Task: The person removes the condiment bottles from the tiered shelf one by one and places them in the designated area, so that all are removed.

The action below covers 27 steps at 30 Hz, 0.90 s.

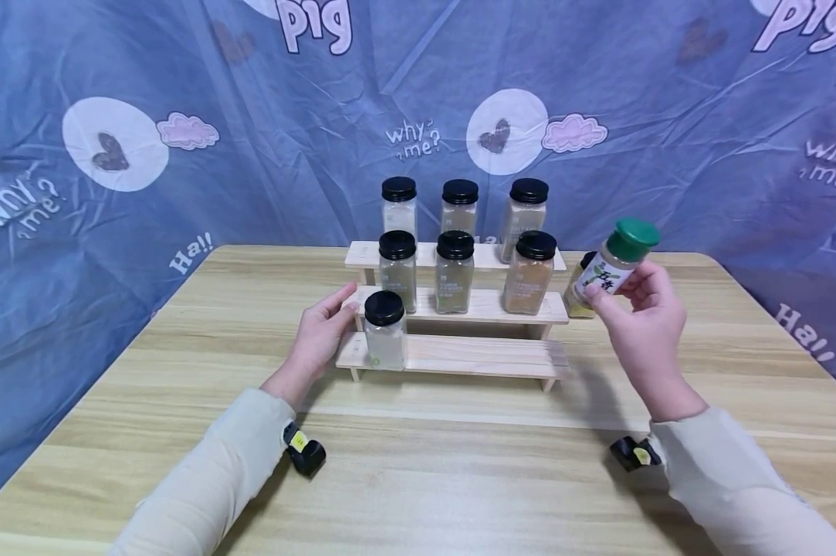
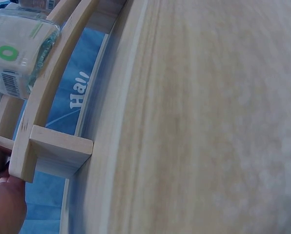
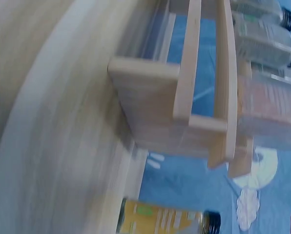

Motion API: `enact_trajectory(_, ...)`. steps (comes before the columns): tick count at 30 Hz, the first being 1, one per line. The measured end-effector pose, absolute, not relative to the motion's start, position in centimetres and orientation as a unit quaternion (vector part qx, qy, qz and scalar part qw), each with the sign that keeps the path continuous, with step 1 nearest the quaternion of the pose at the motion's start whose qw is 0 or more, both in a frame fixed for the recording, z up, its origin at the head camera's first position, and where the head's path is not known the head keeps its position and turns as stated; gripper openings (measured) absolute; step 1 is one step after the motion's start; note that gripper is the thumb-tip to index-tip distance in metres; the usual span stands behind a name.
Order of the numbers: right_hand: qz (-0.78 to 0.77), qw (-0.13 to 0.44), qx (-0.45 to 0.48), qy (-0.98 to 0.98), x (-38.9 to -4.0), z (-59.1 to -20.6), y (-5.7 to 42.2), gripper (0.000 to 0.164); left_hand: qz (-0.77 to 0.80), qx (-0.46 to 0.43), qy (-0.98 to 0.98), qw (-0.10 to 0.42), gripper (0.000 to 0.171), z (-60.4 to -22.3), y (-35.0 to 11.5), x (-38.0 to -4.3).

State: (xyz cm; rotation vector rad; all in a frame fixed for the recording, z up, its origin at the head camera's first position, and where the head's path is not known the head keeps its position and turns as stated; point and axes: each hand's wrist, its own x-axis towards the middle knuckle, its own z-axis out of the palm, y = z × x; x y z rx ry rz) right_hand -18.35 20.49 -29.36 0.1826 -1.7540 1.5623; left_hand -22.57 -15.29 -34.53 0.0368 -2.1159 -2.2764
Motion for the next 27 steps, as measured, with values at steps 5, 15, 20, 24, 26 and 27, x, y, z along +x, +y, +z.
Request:
enact_trajectory(5, 0.598, 0.402, 0.040, -0.692, -18.8, -29.3, 21.9, 0.033, -0.734, 0.012, -0.679, 0.019, 0.045, -34.5, -15.3, -22.5)
enact_trajectory(15, 0.565, 0.416, -0.045, -0.711, -20.2, -30.3, 25.0, 0.030, -0.733, 0.011, -0.680, 0.020, 0.045, -34.4, -15.2, -22.5)
enact_trajectory(20, 0.539, 0.397, -0.080, -0.738, -20.9, -30.9, 26.3, 0.029, -0.735, 0.014, -0.678, 0.017, 0.046, -34.4, -15.2, -22.5)
enact_trajectory(24, 0.515, 0.376, -0.093, -0.765, -21.5, -31.2, 27.3, 0.026, -0.736, 0.017, -0.676, 0.018, 0.046, -34.4, -15.1, -22.4)
enact_trajectory(26, 0.501, 0.363, -0.100, -0.779, -21.8, -31.2, 27.7, 0.025, -0.736, 0.016, -0.677, 0.019, 0.046, -34.3, -15.2, -22.4)
enact_trajectory(27, 0.495, 0.356, -0.105, -0.786, -21.9, -31.2, 27.8, 0.024, -0.735, 0.016, -0.677, 0.019, 0.046, -34.3, -15.2, -22.4)
